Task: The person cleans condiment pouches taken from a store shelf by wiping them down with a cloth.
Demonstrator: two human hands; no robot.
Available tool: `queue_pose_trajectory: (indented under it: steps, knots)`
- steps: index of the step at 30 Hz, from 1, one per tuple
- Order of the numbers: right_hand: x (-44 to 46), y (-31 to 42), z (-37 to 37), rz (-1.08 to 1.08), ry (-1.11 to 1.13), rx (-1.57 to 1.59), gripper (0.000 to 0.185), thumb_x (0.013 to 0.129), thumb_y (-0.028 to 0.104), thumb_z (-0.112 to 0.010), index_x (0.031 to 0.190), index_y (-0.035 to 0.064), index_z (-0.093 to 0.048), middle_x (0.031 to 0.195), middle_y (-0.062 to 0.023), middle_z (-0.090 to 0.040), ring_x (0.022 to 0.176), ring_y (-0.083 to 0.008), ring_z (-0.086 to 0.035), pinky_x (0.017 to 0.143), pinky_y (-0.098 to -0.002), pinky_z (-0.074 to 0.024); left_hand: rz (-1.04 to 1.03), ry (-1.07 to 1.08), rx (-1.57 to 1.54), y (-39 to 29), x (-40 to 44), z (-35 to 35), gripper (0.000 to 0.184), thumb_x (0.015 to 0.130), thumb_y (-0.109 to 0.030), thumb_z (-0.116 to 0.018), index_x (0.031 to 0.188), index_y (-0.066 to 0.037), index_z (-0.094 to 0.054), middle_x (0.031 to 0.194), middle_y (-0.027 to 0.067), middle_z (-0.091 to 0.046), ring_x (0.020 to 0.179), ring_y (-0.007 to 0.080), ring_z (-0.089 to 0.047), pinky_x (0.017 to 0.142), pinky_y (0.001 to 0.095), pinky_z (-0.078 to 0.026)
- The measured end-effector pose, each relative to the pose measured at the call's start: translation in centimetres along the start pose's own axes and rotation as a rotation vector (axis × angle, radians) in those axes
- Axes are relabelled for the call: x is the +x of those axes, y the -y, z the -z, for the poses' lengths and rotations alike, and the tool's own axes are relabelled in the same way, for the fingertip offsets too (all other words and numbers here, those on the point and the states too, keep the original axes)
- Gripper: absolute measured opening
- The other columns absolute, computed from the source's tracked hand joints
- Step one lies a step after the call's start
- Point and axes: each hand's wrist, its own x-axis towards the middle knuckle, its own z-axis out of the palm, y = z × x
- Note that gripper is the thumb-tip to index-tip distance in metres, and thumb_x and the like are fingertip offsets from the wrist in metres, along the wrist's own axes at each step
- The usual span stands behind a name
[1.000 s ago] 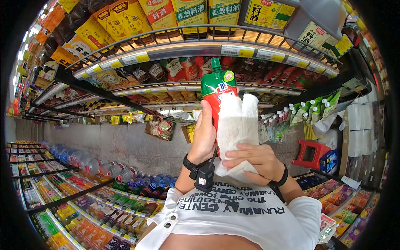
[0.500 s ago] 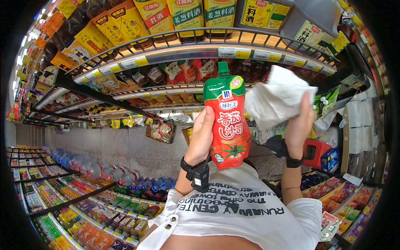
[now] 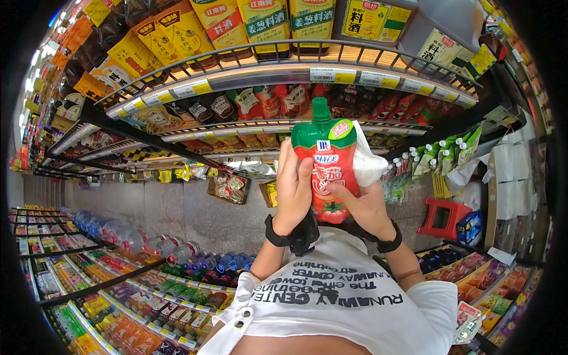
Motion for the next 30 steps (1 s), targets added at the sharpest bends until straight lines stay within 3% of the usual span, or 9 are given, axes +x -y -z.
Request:
queue_pose_trajectory:
  steps: [3, 5, 9, 12, 16, 19, 21, 25, 30]
  knots:
    - [0.8, -0.4, -0.1, 0.157, -0.182, -0.271, 0.034, 0.083, 0.01, -0.069, 0.112, -0.0029, -0.058, 0.101, -0.0072, -0.066, 0.089, -0.0129, -0.062, 0.079, -0.0289, -0.0489, 0.042, -0.115, -0.074, -0.3, -0.3, -1.2, 0.054, 0.093, -0.016, -0.048, 0.14, 0.002, -0.029, 0.128, 0.0198, -0.043, 0.119, 0.0314, -0.042, 0.103, 0.0389, -0.03]
    - [1.4, -0.6, -0.5, 0.066, -0.4, -0.127, 0.027, 0.084, 0.01, -0.068, 0.106, -0.004, -0.061, 0.097, -0.0081, -0.067, 0.086, -0.0123, -0.062, 0.078, -0.0279, -0.0489, 0.031, 0.044, -0.052, -0.3, -1.2, -1.3, 0.066, 0.09, -0.017, -0.052, 0.145, 0.001, -0.019, 0.138, 0.0212, -0.032, 0.131, 0.0353, -0.031, 0.109, 0.0415, -0.022]
    - [1.5, 1.2, -1.1, 0.124, -0.371, -0.036, 0.024, 0.093, 0.013, -0.057, 0.107, -0.0056, -0.059, 0.098, -0.0072, -0.065, 0.087, -0.011, -0.059, 0.077, -0.0264, -0.0473, -0.087, 0.235, 0.228, -0.5, -0.6, -1.4, 0.08, 0.083, -0.022, -0.058, 0.146, 0.0, -0.014, 0.149, 0.0198, -0.02, 0.138, 0.0307, -0.021, 0.112, 0.0401, -0.015]
    - [0.3, 1.8, -0.8, 0.217, -0.316, -0.21, 0.023, 0.096, 0.013, -0.049, 0.106, -0.0058, -0.058, 0.094, -0.0077, -0.064, 0.084, -0.0131, -0.058, 0.077, -0.0271, -0.0459, 0.057, 0.185, -0.245, -0.2, 0.2, -1.6, 0.102, 0.069, -0.038, -0.075, 0.145, -0.002, -0.018, 0.144, 0.0186, -0.027, 0.136, 0.0326, -0.026, 0.11, 0.0385, -0.023]
    - [-0.4, 2.5, -0.6, 0.267, -0.183, -0.255, 0.019, 0.095, 0.009, -0.049, 0.105, -0.0039, -0.06, 0.091, -0.0101, -0.065, 0.086, -0.0152, -0.06, 0.077, -0.03, -0.0458, 0.263, 0.17, -0.839, 0.0, -0.3, -0.5, 0.108, 0.064, -0.034, -0.079, 0.146, -0.004, -0.015, 0.145, 0.0115, -0.027, 0.134, 0.0243, -0.03, 0.109, 0.0348, -0.025]
    - [-1.2, 3.6, 0.0, 0.422, -0.083, -0.454, 0.019, 0.093, 0.005, -0.051, 0.106, -0.004, -0.06, 0.097, -0.011, -0.066, 0.092, -0.016, -0.06, 0.082, -0.0309, -0.0454, 0.469, -0.044, -1.378, 1.1, -1.8, -0.5, 0.092, 0.075, -0.053, -0.063, 0.142, -0.003, -0.025, 0.139, 0.0176, -0.039, 0.126, 0.0297, -0.043, 0.106, 0.0427, -0.034]
    - [-1.9, 3.7, 0.0, 0.367, -0.316, -0.306, 0.023, 0.092, 0.006, -0.053, 0.111, -0.0057, -0.057, 0.103, -0.0109, -0.065, 0.097, -0.0156, -0.057, 0.087, -0.0312, -0.0438, 0.34, 0.075, -1.881, 2.0, -1.3, -0.5, 0.089, 0.078, -0.059, -0.054, 0.14, -0.001, -0.028, 0.136, 0.0203, -0.042, 0.122, 0.0317, -0.047, 0.103, 0.046, -0.038]
    - [-0.1, 4.4, 1.8, 0.416, -0.786, -0.133, 0.024, 0.091, 0.014, -0.059, 0.103, -0.0062, -0.062, 0.099, -0.0075, -0.065, 0.086, -0.0095, -0.057, 0.076, -0.0245, -0.0456, 0.441, 0.048, -1.5, 2.6, -1.2, 0.6, 0.078, 0.083, -0.051, -0.049, 0.136, 0.003, -0.032, 0.13, 0.0217, -0.048, 0.113, 0.0307, -0.054, 0.096, 0.0428, -0.045]
    - [1.8, 5.9, 4.2, 0.473, -0.977, -0.501, 0.025, 0.087, 0.018, -0.067, 0.089, -0.0071, -0.066, 0.09, -0.0065, -0.067, 0.077, -0.005, -0.055, 0.066, -0.0224, -0.044, 0.594, 0.172, -1.363, 1.3, -0.8, 1.3, 0.072, 0.083, -0.041, -0.045, 0.14, -0.001, -0.027, 0.131, 0.0234, -0.047, 0.112, 0.0325, -0.055, 0.095, 0.0447, -0.045]
